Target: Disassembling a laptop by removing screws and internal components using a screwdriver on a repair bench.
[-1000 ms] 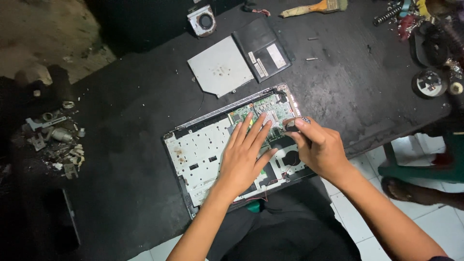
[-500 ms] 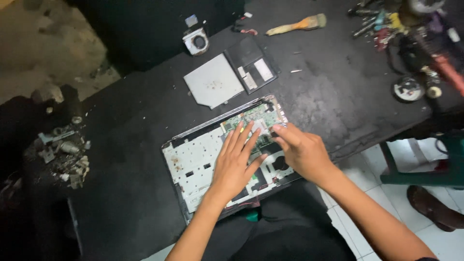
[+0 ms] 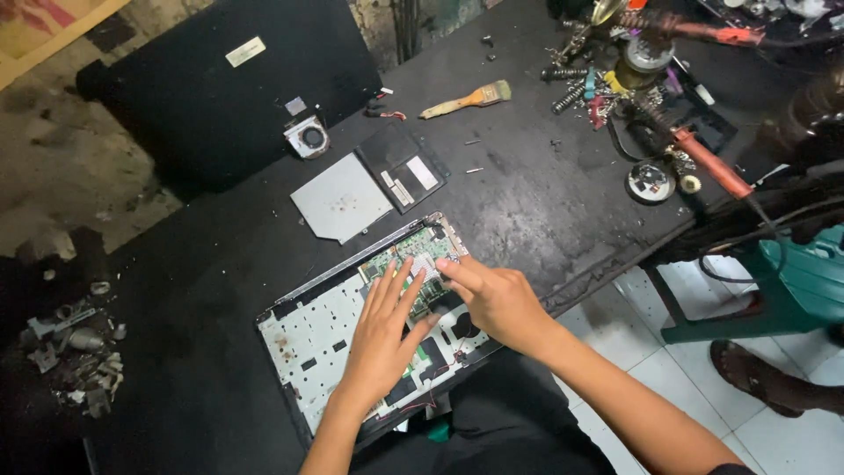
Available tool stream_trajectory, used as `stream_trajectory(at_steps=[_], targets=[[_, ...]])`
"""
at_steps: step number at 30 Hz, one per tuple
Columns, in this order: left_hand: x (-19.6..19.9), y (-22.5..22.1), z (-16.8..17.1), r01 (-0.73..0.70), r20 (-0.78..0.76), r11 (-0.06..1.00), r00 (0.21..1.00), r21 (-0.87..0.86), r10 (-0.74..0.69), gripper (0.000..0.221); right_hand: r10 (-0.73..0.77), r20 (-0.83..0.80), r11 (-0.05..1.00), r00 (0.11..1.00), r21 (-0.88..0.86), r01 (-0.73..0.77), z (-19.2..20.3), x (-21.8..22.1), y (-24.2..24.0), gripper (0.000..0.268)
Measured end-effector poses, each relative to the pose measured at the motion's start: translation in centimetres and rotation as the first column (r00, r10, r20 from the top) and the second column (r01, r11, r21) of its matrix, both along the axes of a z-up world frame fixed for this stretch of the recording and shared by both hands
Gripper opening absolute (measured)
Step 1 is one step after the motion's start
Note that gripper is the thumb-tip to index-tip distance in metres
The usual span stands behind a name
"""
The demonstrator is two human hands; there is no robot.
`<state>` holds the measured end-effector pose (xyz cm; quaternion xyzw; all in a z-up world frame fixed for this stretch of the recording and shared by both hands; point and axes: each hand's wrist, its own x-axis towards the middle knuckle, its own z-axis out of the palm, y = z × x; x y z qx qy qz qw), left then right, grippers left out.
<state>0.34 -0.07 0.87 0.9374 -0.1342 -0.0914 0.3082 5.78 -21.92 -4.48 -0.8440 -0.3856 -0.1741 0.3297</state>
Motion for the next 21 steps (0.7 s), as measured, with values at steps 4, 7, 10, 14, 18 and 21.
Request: stream_trajectory(at_steps=[4,7,10,14,18,21], targets=[[0.4,0.1,0.9,-0.020,-0.108,1.000,0.994,-0.024,0.017,0.067,-0.018,-0.005,1.000,1.000,-0.013,0.018,-0.4,0.1,0.0,0.089],[0.7,0.2,3.1,-0.018,-0.185,0.997,0.983,-0.077,0.004,0.068,0.008,0.016,1.000,1.000,0.024,-0.008,-0.8,0.0,0.1,0.097],[1.6,1.4,5.0,-0.122,-0.152,0.965,0.984,-0.232,0.088,0.048,-0.125,-0.108,0.991,0.986,0.035,0.130,-1.8,-0.3,0.6,0.061],[5.8,5.8,1.4,-0.215,0.221,0.952,0.939,-0.218,0.263,0.021,-0.176,-0.090,0.984,0.980,-0.010,0.176,-1.6,-0.2,0.6,0.057],[9.5,8.7,0.5,-0.373,0.270,0.927,0.888,-0.047,0.372,0.015,-0.189,-0.122,0.981,0.974,0.008,0.192,-2.4,-0.4,0.1,0.058],[10.8,8.7,-0.1,-0.341,0.306,0.940,0.896,0.015,0.320,0.015,-0.178,-0.091,0.983,0.980,0.034,0.181,-2.9,-0.4,0.1,0.055]])
